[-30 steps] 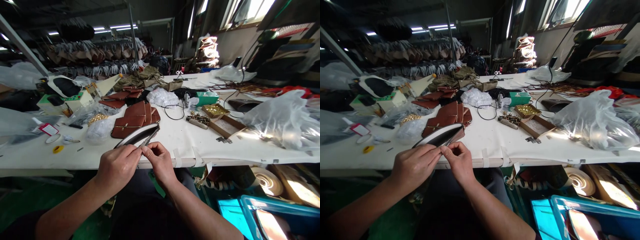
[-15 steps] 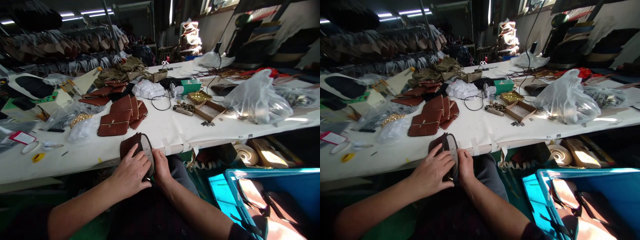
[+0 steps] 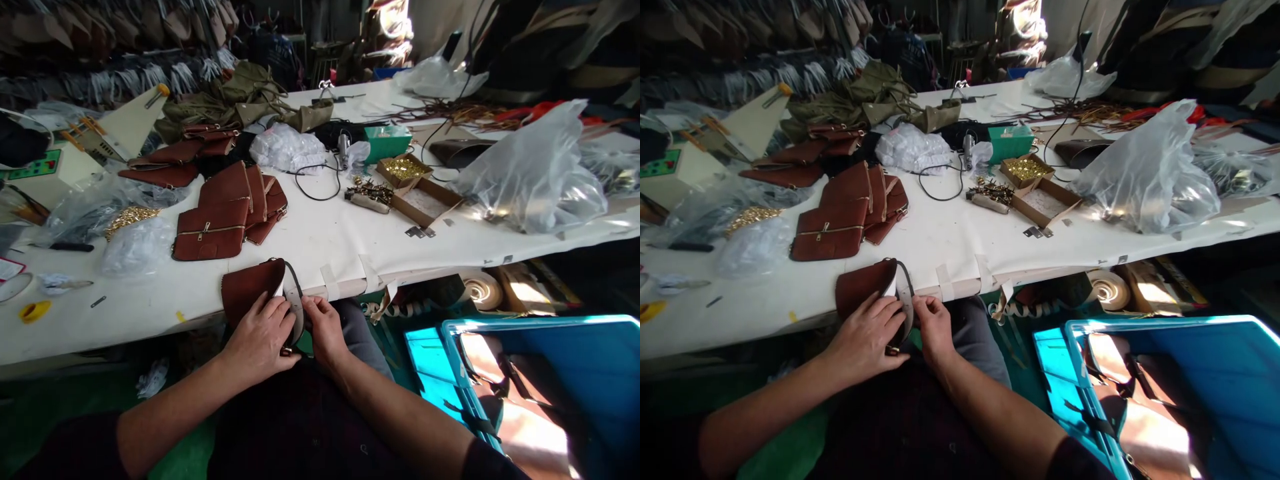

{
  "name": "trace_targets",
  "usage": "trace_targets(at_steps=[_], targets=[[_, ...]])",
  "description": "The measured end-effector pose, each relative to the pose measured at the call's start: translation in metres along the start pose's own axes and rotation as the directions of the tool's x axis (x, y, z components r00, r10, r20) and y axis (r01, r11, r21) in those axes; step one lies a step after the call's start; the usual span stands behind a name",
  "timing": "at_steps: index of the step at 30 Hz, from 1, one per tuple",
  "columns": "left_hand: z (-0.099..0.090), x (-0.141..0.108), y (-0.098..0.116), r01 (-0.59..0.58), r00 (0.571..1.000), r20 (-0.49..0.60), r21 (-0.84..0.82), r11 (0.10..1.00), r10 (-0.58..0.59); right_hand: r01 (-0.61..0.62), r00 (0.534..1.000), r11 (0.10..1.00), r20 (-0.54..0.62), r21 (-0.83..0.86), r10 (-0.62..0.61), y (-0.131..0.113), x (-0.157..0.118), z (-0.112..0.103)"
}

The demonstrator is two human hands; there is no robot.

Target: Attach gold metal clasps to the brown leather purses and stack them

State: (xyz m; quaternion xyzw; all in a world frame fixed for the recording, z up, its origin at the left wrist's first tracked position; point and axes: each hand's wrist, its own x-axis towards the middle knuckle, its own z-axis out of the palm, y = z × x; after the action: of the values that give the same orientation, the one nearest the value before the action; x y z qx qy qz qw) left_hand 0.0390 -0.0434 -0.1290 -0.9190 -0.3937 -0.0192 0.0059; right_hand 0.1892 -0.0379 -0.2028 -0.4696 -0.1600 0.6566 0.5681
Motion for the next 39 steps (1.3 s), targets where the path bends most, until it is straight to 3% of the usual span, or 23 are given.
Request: trace_targets(at_steps=[3, 7, 10, 15, 20, 23, 25, 28, 30, 31, 33, 36, 39], targets=[[-0.010, 0.002, -0.004, -0.061, 0.996, 0.068, 0.081, 0.995, 0.055, -0.030, 0.999, 0.999, 0.009, -0.034, 0.031, -0.003, -0.005, 0.000], [-0.037, 0.011, -0.012, -0.174, 0.977, 0.159, 0.217, 0.960, 0.141, -0.098, 0.995, 0.995, 0.026, 0.032, 0.098, 0.001, -0.007, 0.004], [-0.044, 0.016, -0.023, -0.184, 0.973, 0.167, 0.163, 0.969, 0.157, -0.140, 0.990, 0.982, -0.008, 0.126, 0.142, 0.004, -0.005, 0.007], [-0.014, 0.008, -0.042, -0.136, 0.989, 0.051, -0.016, 0.991, 0.137, -0.178, 0.984, 0.974, 0.013, 0.143, 0.178, 0.003, 0.000, 0.003], [0.016, 0.000, -0.046, -0.098, 0.992, -0.085, -0.087, 0.991, 0.091, -0.186, 0.982, 0.976, 0.046, 0.114, 0.182, 0.004, 0.004, -0.004], [0.027, -0.002, -0.044, -0.079, 0.991, -0.121, -0.112, 0.991, 0.065, -0.179, 0.982, 0.983, 0.067, 0.034, 0.177, 0.003, 0.003, -0.008], [0.033, -0.003, -0.044, -0.063, 0.988, -0.149, -0.138, 0.988, 0.042, -0.148, 0.980, 0.983, 0.116, -0.107, 0.160, -0.006, 0.004, -0.015], [0.044, -0.003, -0.044, -0.068, 0.976, -0.216, -0.189, 0.980, 0.026, 0.056, 0.989, 0.911, 0.145, -0.409, 0.005, -0.043, 0.016, -0.039], [0.050, -0.003, -0.045, -0.084, 0.965, -0.262, -0.217, 0.973, 0.025, 0.238, 0.967, 0.752, 0.079, -0.615, -0.241, -0.088, 0.034, -0.065], [0.053, -0.003, -0.045, -0.092, 0.959, -0.282, -0.228, 0.969, 0.024, 0.277, 0.928, 0.635, 0.030, -0.721, -0.371, -0.113, 0.046, -0.079], [0.056, -0.003, -0.046, -0.104, 0.950, -0.311, -0.246, 0.964, 0.023, 0.163, 0.835, 0.337, -0.053, -0.927, -0.547, -0.165, 0.076, -0.108], [0.060, -0.004, -0.047, -0.110, 0.937, -0.348, -0.263, 0.958, 0.012, 0.023, 0.779, 0.212, -0.115, -0.977, -0.616, -0.222, 0.122, -0.139], [0.064, -0.004, -0.050, -0.117, 0.928, -0.373, -0.270, 0.956, 0.008, -0.085, 0.771, 0.146, -0.158, -0.986, -0.617, -0.243, 0.155, -0.153]])
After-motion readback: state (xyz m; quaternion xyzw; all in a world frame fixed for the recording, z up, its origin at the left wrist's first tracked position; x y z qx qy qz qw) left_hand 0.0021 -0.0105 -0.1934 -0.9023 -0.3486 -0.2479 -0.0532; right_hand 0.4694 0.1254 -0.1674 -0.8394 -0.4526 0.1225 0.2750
